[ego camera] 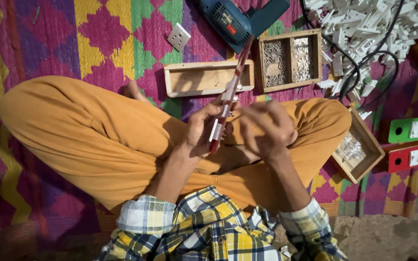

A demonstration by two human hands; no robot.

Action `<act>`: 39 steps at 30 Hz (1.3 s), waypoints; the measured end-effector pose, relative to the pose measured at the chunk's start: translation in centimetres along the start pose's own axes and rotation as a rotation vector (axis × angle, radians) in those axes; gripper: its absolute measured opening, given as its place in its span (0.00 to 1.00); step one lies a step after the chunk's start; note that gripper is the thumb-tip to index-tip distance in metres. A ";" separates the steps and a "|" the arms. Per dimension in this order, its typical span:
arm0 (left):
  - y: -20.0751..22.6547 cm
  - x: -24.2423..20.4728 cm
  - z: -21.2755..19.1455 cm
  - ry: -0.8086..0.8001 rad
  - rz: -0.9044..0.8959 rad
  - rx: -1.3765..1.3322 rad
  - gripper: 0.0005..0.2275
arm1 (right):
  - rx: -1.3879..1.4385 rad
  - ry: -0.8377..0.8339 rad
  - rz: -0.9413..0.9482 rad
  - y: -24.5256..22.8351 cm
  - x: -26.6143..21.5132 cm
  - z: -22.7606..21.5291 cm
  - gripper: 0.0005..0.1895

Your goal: The person sits on the floor and assembles red electrical switch boards by inserting white switch modules into cutouts and securing them with screws. They handle multiple boards, using a power drill to tighten screws and occasionally placing finished units aside.

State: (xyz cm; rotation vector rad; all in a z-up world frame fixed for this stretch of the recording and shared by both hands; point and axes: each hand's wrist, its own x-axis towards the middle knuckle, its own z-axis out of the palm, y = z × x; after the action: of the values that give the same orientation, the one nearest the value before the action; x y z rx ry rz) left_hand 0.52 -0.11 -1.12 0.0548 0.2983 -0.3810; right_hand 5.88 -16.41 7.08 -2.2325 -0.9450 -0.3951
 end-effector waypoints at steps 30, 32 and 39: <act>-0.3 -0.2 2.6 0.285 0.121 0.325 0.35 | 0.121 -0.532 0.964 15.7 0.4 0.2 0.05; -0.6 0.1 2.6 0.179 0.174 0.301 0.32 | -0.203 -0.500 0.728 16.8 -0.2 0.6 0.07; -0.1 1.1 2.2 0.260 0.267 0.452 0.31 | -0.099 -0.446 0.444 18.6 -1.9 1.6 0.06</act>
State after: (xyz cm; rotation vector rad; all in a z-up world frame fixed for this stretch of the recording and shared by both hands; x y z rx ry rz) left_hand 2.05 -0.87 0.67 0.5855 0.4508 -0.1685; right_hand 18.03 -25.83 -3.69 -2.5895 -0.6151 0.2732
